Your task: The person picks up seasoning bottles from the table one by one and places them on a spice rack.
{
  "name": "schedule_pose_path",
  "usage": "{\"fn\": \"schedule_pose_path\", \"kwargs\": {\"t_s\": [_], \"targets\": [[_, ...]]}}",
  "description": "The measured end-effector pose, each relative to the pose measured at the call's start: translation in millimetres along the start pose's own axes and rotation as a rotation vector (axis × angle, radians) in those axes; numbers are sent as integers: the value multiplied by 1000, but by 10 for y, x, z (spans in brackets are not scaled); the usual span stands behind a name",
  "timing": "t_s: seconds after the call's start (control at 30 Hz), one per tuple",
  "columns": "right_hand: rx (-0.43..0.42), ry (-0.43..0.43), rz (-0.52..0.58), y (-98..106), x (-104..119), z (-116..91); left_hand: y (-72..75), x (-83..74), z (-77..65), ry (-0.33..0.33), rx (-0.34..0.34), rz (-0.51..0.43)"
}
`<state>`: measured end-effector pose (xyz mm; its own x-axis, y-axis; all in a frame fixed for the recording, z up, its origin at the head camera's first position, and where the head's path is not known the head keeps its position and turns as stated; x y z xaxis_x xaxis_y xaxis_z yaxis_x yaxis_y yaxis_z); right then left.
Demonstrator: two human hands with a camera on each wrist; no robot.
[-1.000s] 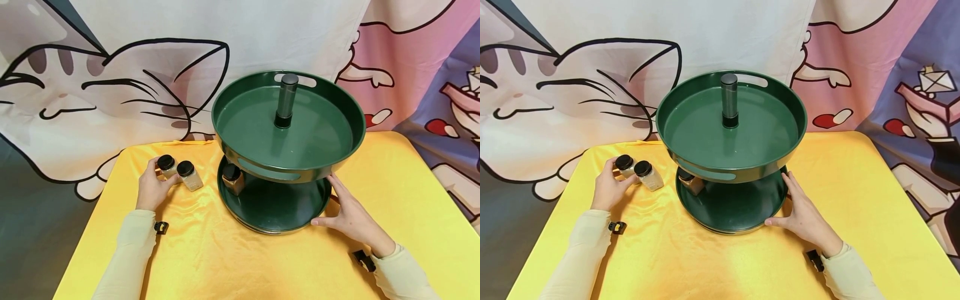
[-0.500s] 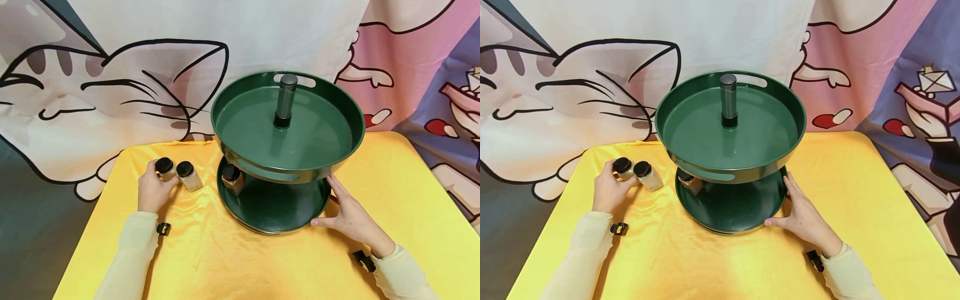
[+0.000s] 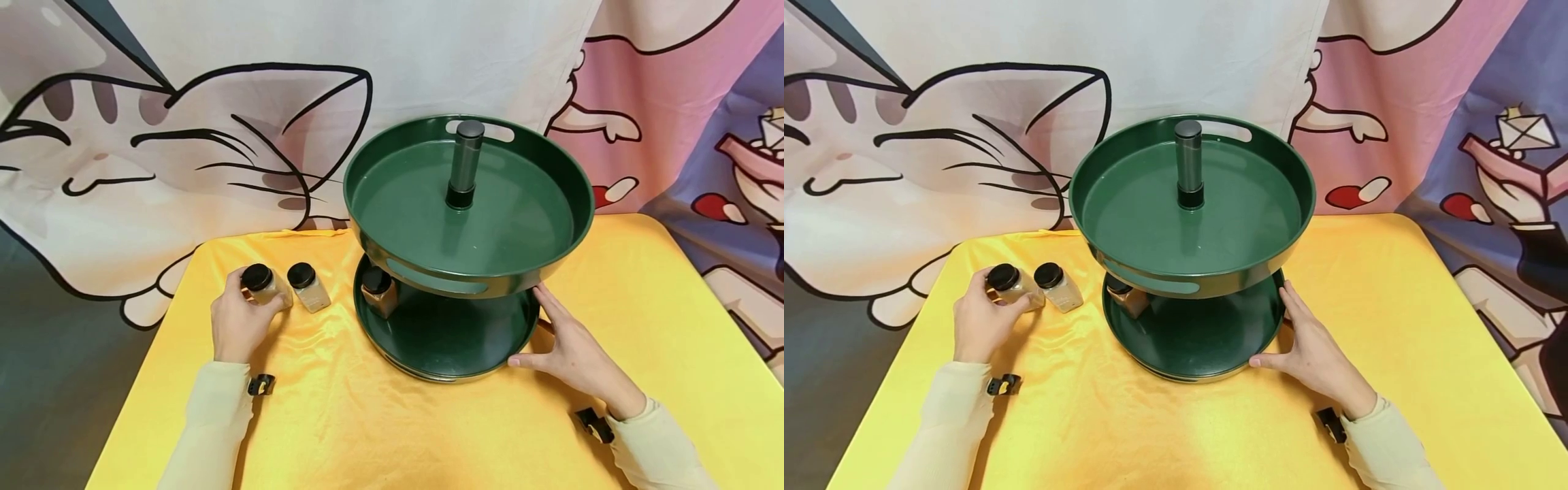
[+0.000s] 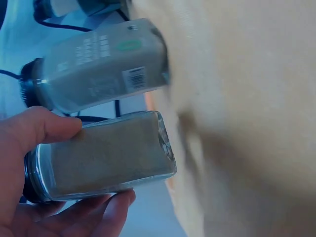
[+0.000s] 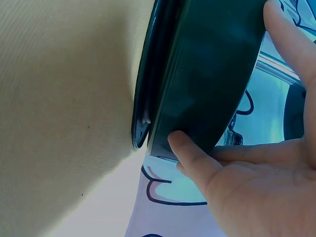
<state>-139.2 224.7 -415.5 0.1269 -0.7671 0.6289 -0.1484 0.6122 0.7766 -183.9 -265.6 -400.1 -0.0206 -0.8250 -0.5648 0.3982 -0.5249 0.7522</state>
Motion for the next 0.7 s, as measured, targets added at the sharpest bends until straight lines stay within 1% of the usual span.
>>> {"fn": "schedule_pose_path", "kwargs": {"t_s": [0.2, 0.33, 0.43, 0.53, 0.7], "targets": [[-6, 3, -9, -1, -9, -5, 138, -88, -68, 20, -32, 21], [-3, 16, 21, -7, 0, -3, 265, -179, -108, 20, -82, -10], [-3, 15, 20, -8, 1, -3, 359, -257, -141, -4, -128, -31], [-5, 10, 2, -9, -5, -6, 442, -339, -179, -45, -173, -39], [-3, 6, 9, -14, -7, -11, 553, -475, -249, -112, -225, -56]]}}
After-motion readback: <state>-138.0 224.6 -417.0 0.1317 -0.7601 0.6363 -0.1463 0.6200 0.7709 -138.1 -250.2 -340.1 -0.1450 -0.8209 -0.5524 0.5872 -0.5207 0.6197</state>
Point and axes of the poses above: each hand's wrist, its own z-axis towards the middle knuckle, its own y-axis out of the back of the hand, x = y × z, the point moved 5 cm from there along z, towards the middle knuckle, and after that the axes turned 7 degrees about -y, right-handed, at the moved point
